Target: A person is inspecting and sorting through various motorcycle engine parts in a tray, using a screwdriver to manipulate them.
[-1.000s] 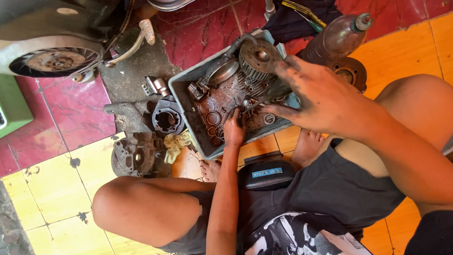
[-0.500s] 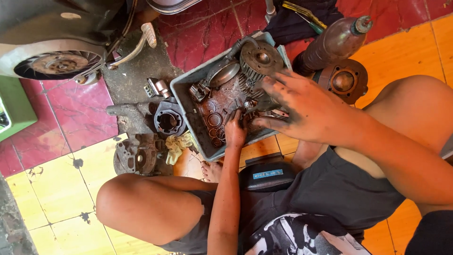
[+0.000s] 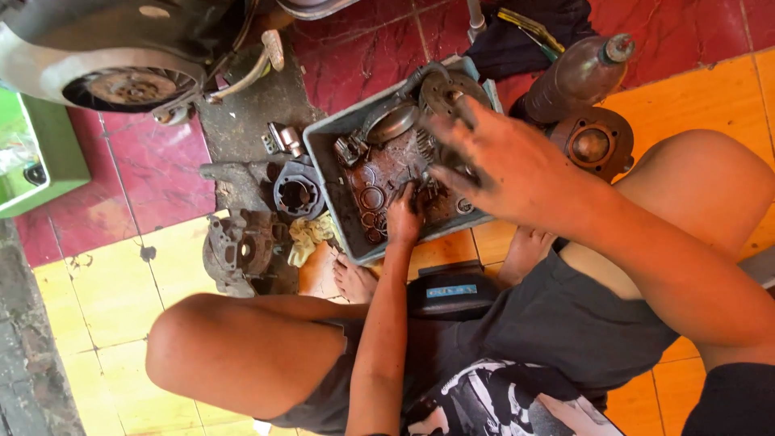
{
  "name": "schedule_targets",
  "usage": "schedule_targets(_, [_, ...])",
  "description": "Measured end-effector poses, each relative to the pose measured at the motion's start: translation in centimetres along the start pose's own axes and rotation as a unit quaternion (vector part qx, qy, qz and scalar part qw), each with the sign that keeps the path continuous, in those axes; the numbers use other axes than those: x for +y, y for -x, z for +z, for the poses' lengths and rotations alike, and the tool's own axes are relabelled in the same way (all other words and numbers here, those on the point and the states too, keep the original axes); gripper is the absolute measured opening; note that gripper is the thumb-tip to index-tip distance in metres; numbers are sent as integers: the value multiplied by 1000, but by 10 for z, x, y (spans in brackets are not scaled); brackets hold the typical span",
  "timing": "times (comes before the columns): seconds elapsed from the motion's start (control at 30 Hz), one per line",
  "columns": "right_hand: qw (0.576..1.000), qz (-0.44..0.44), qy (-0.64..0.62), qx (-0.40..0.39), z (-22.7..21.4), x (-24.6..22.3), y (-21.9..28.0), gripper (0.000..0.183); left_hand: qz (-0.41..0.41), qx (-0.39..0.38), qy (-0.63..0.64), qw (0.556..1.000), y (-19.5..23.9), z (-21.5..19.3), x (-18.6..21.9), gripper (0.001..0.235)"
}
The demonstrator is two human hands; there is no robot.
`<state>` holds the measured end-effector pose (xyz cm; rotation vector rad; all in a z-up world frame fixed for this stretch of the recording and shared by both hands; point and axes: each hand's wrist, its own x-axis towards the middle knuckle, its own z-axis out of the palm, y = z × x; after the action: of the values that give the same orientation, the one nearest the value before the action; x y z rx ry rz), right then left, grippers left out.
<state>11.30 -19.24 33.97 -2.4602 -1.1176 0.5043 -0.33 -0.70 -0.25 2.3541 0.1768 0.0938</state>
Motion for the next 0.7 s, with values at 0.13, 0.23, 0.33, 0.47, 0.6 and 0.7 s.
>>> schedule_targets(0.13, [967, 31, 198, 160, 20, 10, 1, 62, -11, -8, -25, 1000, 1, 5, -5, 27])
schedule_targets(0.23, [974, 137, 181, 18, 10, 7, 4, 90, 15, 1, -22, 1000, -3, 10, -7, 23])
schedule_targets(0.33, [993, 53, 106, 17, 2, 8, 4, 40, -25, -12, -11, 1000, -1, 7, -6, 24])
schedule_targets(0.47, [997, 60, -51, 7, -1, 18, -1, 67, -41, -20, -9, 999, -1, 3, -2, 20])
schedule_targets(0.6, [981, 160, -100, 54, -10, 0, -12, 40, -21, -15, -17, 1000, -3, 9, -10, 18])
schedule_targets(0.7, [938, 241, 245, 51, 14, 14, -2, 70, -42, -24, -3, 999, -1, 6, -3, 16])
